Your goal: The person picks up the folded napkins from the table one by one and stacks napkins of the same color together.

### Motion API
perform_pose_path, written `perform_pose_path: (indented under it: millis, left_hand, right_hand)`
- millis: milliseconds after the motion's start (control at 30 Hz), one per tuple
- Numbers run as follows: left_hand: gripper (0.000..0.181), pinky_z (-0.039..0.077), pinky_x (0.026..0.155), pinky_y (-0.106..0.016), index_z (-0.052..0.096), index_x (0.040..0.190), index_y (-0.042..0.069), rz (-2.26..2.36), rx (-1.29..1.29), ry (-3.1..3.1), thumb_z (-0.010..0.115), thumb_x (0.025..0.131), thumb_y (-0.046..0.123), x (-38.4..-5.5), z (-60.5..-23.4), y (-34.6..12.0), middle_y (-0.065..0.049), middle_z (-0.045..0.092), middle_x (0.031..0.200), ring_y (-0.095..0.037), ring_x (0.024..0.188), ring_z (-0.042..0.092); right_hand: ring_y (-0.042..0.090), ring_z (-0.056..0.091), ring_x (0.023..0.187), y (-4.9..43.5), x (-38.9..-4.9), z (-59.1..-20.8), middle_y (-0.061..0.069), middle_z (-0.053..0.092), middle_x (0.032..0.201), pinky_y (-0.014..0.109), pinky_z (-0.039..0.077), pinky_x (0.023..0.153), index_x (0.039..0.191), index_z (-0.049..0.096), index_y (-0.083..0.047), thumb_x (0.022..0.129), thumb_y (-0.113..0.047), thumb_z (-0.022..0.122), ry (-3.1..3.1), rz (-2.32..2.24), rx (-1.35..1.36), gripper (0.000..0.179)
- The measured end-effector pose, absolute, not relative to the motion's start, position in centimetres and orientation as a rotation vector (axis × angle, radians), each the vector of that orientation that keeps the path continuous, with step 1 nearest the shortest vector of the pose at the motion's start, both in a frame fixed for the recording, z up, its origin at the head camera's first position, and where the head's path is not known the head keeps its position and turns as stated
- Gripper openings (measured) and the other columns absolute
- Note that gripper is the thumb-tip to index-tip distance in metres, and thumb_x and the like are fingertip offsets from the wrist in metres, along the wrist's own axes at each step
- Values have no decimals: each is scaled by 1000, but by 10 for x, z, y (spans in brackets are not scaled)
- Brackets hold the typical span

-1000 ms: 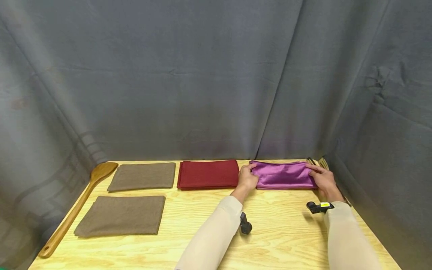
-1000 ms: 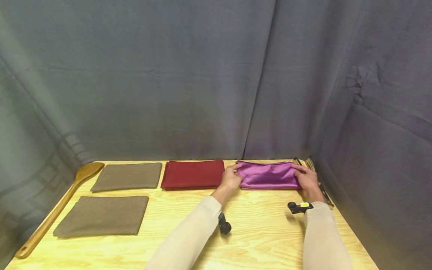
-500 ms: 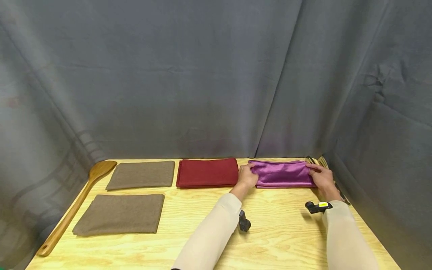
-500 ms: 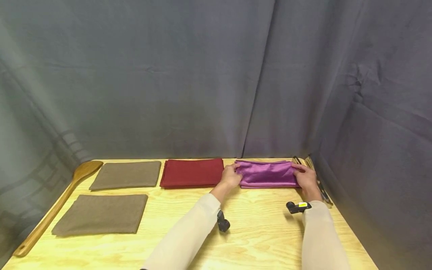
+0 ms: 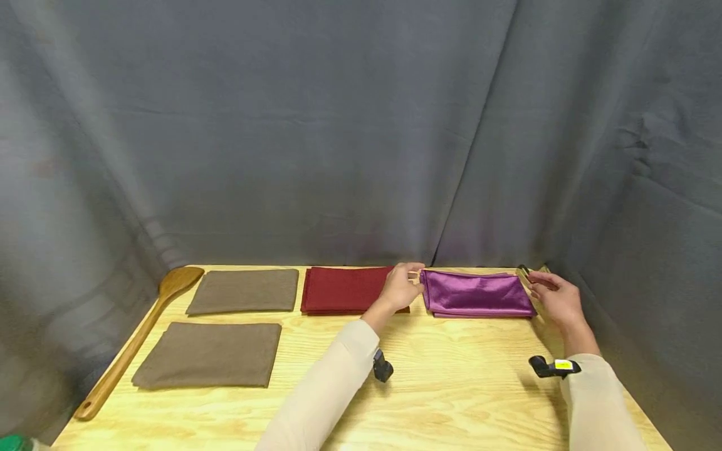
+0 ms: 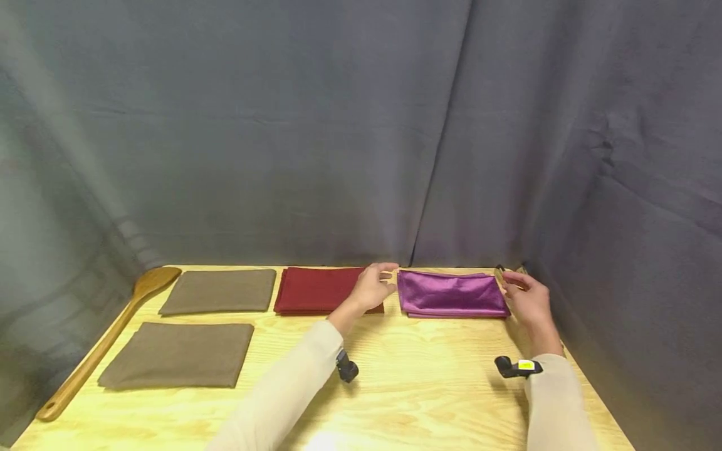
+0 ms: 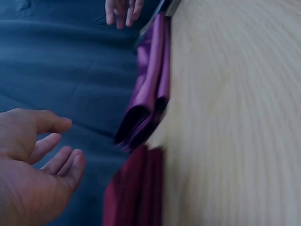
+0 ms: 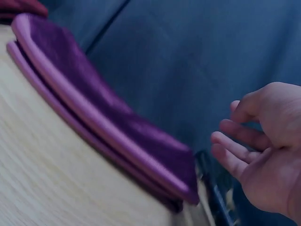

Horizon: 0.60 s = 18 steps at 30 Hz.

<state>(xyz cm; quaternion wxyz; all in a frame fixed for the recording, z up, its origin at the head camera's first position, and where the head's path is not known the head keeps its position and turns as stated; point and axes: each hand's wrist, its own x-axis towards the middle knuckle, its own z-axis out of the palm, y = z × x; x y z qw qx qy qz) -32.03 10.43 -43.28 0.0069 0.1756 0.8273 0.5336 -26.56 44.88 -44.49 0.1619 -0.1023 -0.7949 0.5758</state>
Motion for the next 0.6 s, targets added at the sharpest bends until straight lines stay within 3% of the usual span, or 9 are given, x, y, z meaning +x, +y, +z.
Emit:
perform_pose_path:
  millis: [233,433,600]
  left_hand:
    - [45,54,106,-41,66,136,11,1807,640,2383,70,92,0,-316,-412,49,-16,57,144,-34,131,61]
    - [47,52,110,-40,63,139,14,1812,735,2358,70,94,5,-310,-384,12,-14,56,148,-32,134,60]
    - [46,51,111,-40,64,139,14,1728,812,2422,72,94,7,-296,-367,-10,-7,59,145,-26,132,62]
  right_hand:
    - [-6,70,92,431,-244,-425,-20,72,104,10,56,80,122,68,-16,104,0,54,-2129,1917,55,28]
    - [8,74,104,399,-238,-405,-5,75,117,20,59,90,133,64,-2,104,4,53,-1950,2198,427,31]
    - [9,73,108,371,-237,-388,-3,73,124,19,56,95,139,57,3,106,0,51,-2005,2167,566,34]
